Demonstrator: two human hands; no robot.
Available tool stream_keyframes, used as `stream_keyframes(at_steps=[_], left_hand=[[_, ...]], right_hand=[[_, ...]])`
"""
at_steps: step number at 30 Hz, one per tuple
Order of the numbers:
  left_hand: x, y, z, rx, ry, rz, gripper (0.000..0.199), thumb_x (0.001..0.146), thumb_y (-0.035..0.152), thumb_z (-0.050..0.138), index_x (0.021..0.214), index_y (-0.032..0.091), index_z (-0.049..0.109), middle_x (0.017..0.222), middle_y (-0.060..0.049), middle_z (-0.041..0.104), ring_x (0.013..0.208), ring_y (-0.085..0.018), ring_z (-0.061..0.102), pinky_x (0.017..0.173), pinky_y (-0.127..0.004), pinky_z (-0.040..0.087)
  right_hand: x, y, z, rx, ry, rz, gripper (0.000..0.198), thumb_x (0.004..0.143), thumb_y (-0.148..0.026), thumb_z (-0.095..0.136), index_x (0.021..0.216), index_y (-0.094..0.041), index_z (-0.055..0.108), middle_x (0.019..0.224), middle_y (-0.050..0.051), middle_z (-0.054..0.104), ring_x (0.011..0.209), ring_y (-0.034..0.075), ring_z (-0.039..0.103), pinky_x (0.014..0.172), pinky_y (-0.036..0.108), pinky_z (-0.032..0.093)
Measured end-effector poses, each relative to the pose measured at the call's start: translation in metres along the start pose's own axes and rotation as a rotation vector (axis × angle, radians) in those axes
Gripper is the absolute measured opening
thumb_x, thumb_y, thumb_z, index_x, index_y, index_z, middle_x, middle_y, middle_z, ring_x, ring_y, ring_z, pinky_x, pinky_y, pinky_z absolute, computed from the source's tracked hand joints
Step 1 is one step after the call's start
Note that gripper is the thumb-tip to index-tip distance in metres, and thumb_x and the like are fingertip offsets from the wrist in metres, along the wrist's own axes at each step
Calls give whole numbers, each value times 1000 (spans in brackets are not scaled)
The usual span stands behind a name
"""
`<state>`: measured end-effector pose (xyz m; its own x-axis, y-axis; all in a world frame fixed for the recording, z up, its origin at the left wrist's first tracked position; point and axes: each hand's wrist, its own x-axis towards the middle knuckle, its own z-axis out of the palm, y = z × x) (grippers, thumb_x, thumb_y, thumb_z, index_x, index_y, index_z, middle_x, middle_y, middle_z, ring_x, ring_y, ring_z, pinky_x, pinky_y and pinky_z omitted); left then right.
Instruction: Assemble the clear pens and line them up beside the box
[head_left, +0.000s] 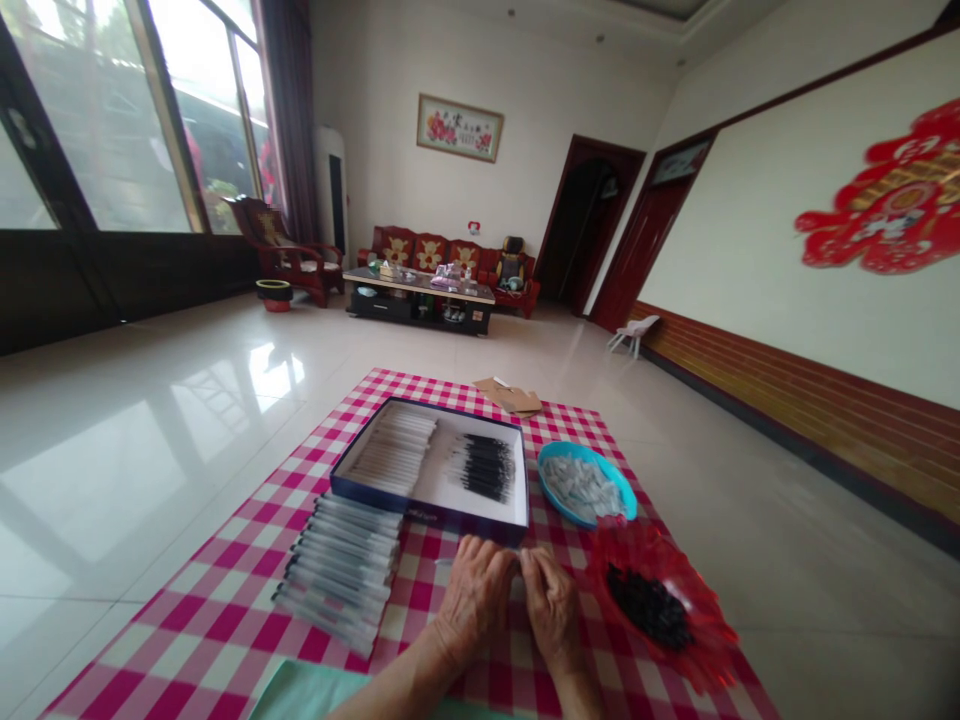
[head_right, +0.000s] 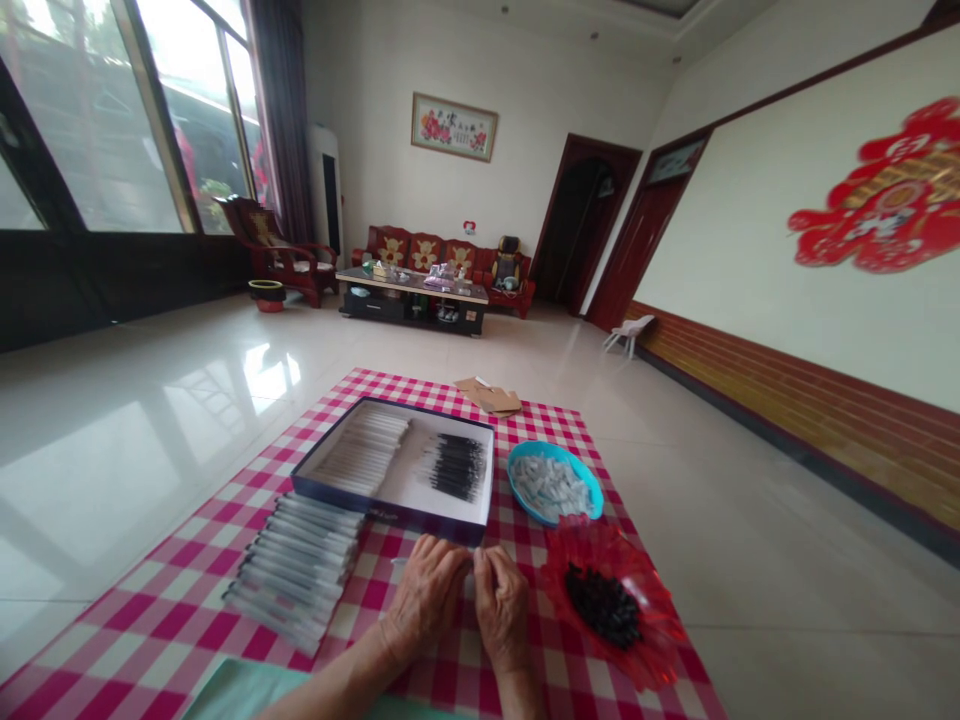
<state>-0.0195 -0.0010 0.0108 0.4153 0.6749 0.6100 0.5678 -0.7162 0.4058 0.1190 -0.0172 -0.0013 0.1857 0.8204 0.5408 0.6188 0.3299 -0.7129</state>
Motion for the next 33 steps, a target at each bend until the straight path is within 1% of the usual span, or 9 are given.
stream_keyframes(at_steps=[4,6,8,14,19,22,27,33], left_hand=[[2,-2,-1,9,30,-3,21,90,13,38,87,21,57,76,-4,58,71,-20,51,70,-35,38],[3,-2,-1,10,27,-8,21,90,13,38,88,21,58,77,-5,58,71,-21,51,70,-35,39],[3,-2,-1,8,16,-14,20,90,13,40,89,21,58,77,-5,58,71,-21,51,70,-35,39],[0,-1,-1,1,-9,10,20,90,14,40,93,22,58,80,-4,59,74,-21,52,72,-37,39],[0,0,-3,-11,1,-3,20,92,14,39,91,22,57,80,-4,60,76,-21,53,73,-36,39],[-1,0,-2,-9,13,-4,20,91,13,39,91,22,57,83,-4,61,76,-21,53,73,-36,40],[-3,-1,1,25,10,3,20,90,12,40,89,22,57,80,-4,59,73,-22,51,72,-36,40],[-7,2,1,51,7,-8,16,88,13,44,89,22,56,79,-4,59,73,-23,51,73,-37,40]], right_hand=[[-1,-1,-1,25,15,14,30,93,-37,39,76,-21,58,70,4,63,66,19,59,62,28,48],[-1,-3,-3,46,2,11,26,93,-36,40,83,-21,58,76,5,64,71,20,61,65,29,49],[0,-5,-4,52,-19,3,24,93,-35,41,85,-21,58,78,5,64,73,20,61,67,29,49],[1,-6,-2,35,-11,-8,28,93,-36,41,77,-21,59,73,4,63,69,19,60,65,28,49],[1,-7,-1,22,-6,20,34,93,-37,40,69,-21,57,66,3,61,62,17,57,61,28,47],[0,-9,-3,34,-6,29,33,94,-37,38,72,-21,56,68,3,61,64,17,58,63,28,47],[0,-10,-6,33,-60,25,29,93,-36,40,74,-21,56,69,2,59,65,18,57,62,27,45],[-4,-9,-4,16,-52,36,28,93,-34,41,73,-21,55,67,2,58,64,17,57,62,27,44]])
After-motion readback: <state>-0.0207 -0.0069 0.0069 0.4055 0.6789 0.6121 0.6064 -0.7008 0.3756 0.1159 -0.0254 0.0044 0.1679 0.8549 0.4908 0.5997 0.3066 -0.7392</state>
